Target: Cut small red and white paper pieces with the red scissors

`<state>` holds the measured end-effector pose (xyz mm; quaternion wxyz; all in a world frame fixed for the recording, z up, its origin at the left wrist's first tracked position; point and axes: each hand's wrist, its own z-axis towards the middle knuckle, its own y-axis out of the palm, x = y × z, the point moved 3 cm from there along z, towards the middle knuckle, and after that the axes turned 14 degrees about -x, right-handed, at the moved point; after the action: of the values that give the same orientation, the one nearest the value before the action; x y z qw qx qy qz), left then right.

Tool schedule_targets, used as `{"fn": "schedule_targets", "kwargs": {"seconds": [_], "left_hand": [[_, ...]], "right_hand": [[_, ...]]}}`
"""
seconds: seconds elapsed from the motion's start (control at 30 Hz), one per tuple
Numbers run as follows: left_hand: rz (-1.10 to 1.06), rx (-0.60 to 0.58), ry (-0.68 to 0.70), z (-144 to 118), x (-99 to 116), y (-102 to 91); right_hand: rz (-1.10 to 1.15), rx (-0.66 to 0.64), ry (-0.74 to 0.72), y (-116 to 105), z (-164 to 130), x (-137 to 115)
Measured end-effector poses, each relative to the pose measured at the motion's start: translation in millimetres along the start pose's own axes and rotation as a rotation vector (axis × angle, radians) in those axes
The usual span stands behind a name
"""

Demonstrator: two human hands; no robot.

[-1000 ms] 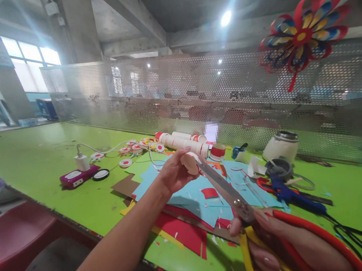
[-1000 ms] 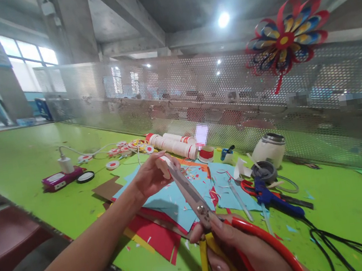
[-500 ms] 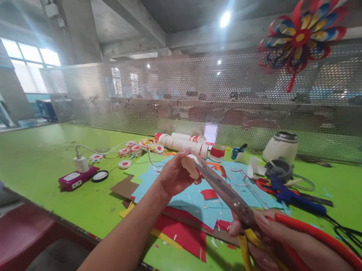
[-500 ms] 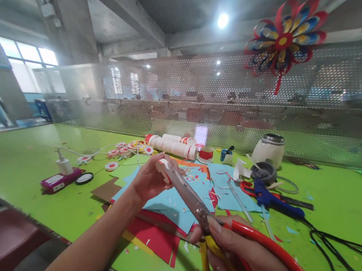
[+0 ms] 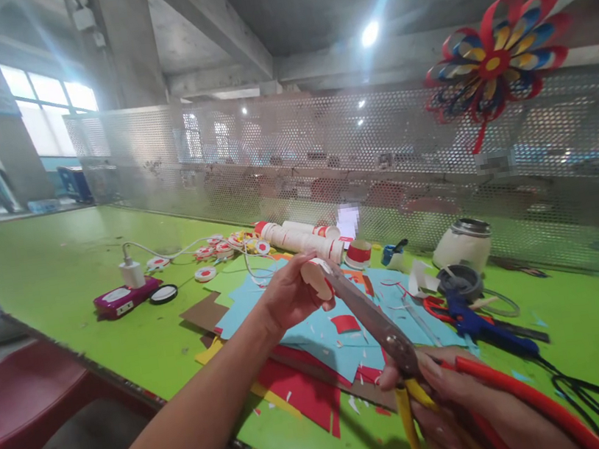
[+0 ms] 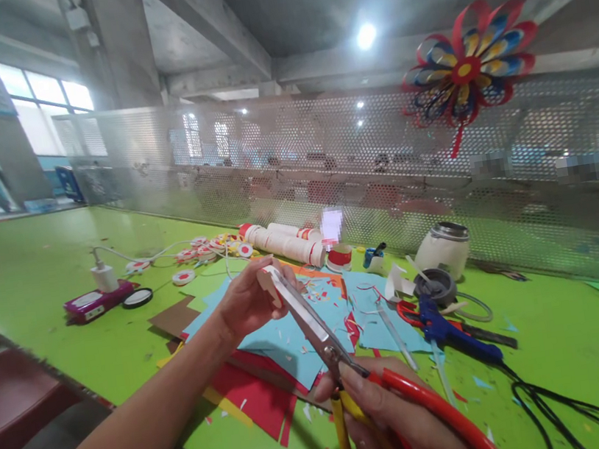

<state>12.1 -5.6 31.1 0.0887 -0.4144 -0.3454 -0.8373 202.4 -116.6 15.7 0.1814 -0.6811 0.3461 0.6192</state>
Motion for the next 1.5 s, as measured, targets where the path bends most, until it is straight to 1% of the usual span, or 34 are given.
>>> {"fn": "schedule_targets", "kwargs": {"seconds": [0.17, 0.27, 0.33, 0.43, 0.5, 0.7, 0.9, 1.0, 1.07, 1.23, 1.33, 1.43, 1.5], "left_hand": [[-0.004, 0.027, -0.026, 0.1, -0.7, 1.5], [0.004, 0.049, -0.011, 0.1, -0.8, 0.3], [0.010, 0.066, 0.005, 0.1, -0.8, -1.1], [0.025, 0.067, 0.006, 0.0, -0.9, -2.1], [0.032, 0.051, 0.001, 0.0, -0.7, -1.5], [0.031, 0.007, 0.011, 0.4, 0.1, 0.8], [0.046, 0.020, 0.029, 0.3, 0.9, 2.3], [0.037, 0.015, 0.050, 0.0, 1.1, 3.7], [0.040, 0.013, 0.054, -0.2, 0.9, 3.7], [0.043, 0.002, 0.037, 0.2, 0.2, 1.2], [0.048, -0.004, 0.033, 0.8, 0.1, 0.1], [0.054, 0.005, 0.032, 1.2, -0.1, 0.0], [0.057, 0.017, 0.025, 1.3, -0.5, 0.3]], "right_hand": [[0.007, 0.082, -0.010, -0.9, -2.6, 0.3], [0.014, 0.116, -0.005, 0.3, -3.6, -0.2], [0.037, 0.110, 0.006, 2.7, -3.5, -1.5], [0.058, 0.054, 0.003, 7.4, -2.7, -4.6], [0.033, 0.035, -0.006, 8.5, -2.6, -6.0], [-0.144, 0.089, -0.035, 2.9, -1.7, -2.7], [-0.194, 0.089, -0.063, 3.7, 1.1, -3.4], [-0.216, 0.105, -0.050, 3.8, 0.6, -2.5], [-0.238, 0.126, -0.048, 3.6, -0.1, -0.9], [-0.254, 0.235, -0.048, 3.0, -2.1, 2.1], [-0.289, 0.262, -0.043, 3.6, -2.6, 1.6], [-0.282, 0.256, -0.032, 3.1, -1.8, 2.3], [-0.286, 0.217, -0.025, 2.7, -0.4, 3.4]]}}
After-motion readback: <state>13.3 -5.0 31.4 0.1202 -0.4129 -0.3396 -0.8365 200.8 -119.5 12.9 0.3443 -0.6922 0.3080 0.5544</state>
